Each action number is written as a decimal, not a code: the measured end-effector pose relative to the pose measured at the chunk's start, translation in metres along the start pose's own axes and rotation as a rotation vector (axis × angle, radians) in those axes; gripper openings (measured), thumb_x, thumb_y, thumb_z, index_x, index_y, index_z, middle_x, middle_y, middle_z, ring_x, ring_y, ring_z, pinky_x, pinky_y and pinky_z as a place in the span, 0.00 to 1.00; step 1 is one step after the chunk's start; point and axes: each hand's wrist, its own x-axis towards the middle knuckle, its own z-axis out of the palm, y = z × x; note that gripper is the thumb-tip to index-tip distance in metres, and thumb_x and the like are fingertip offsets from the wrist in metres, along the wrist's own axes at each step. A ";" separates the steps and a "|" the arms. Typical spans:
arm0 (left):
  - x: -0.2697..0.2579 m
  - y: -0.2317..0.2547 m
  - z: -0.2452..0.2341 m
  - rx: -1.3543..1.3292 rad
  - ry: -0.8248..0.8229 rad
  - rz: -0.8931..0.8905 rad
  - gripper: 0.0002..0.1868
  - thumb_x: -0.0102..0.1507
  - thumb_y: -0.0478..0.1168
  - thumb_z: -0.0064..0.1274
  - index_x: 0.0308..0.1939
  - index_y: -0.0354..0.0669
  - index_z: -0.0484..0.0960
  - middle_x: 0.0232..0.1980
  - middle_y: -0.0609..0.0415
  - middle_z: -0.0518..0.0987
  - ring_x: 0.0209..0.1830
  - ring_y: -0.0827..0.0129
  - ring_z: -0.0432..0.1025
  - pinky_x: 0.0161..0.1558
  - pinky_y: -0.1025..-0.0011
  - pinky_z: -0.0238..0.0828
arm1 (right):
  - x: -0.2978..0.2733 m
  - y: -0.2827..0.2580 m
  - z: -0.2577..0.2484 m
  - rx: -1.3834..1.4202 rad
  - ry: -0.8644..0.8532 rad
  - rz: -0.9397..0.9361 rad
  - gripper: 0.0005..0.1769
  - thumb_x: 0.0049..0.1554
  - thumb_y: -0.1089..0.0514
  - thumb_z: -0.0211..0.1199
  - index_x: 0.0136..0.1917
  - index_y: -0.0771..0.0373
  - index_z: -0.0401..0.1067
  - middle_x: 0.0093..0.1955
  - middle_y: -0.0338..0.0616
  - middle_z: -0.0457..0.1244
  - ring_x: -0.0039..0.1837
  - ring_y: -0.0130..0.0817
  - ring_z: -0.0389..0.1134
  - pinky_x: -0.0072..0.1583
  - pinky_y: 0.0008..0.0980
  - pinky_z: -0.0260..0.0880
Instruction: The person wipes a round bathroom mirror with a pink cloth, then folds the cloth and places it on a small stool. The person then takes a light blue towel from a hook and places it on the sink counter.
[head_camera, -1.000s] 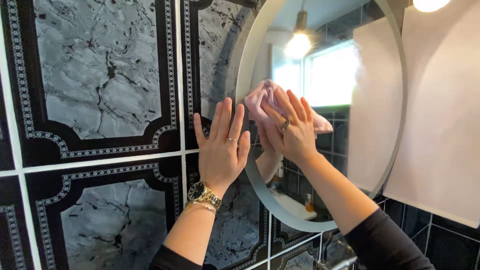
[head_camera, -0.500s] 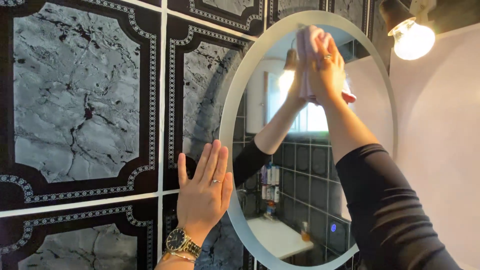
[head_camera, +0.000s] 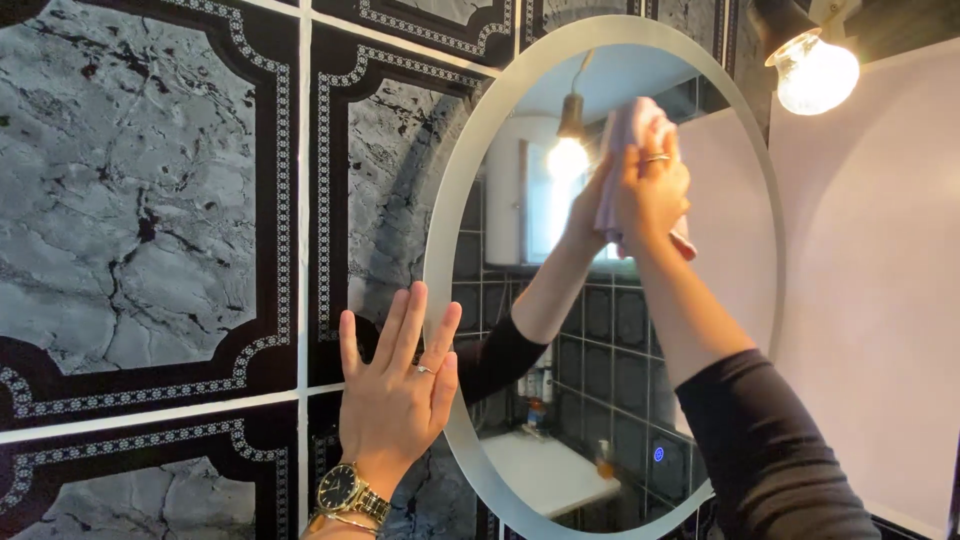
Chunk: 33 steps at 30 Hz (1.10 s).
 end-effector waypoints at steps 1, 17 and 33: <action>0.000 0.001 0.000 -0.004 0.000 -0.005 0.28 0.71 0.47 0.43 0.77 0.60 0.62 0.80 0.48 0.61 0.78 0.60 0.61 0.76 0.36 0.44 | -0.017 -0.001 0.003 0.009 -0.033 -0.301 0.35 0.55 0.38 0.51 0.76 0.37 0.59 0.70 0.50 0.59 0.64 0.60 0.64 0.64 0.59 0.63; -0.005 -0.002 0.003 0.002 -0.025 -0.008 0.32 0.70 0.47 0.42 0.79 0.56 0.56 0.81 0.51 0.61 0.79 0.60 0.60 0.77 0.34 0.41 | -0.027 -0.026 -0.001 0.044 -0.046 -1.077 0.27 0.65 0.54 0.52 0.77 0.47 0.66 0.82 0.46 0.50 0.75 0.61 0.56 0.68 0.62 0.58; -0.003 0.000 0.003 0.034 -0.089 -0.006 0.36 0.67 0.53 0.40 0.79 0.51 0.56 0.82 0.49 0.57 0.81 0.61 0.56 0.77 0.36 0.38 | 0.143 0.284 -0.010 -0.085 -0.174 0.386 0.43 0.54 0.34 0.21 0.68 0.53 0.65 0.70 0.52 0.60 0.75 0.43 0.56 0.74 0.43 0.42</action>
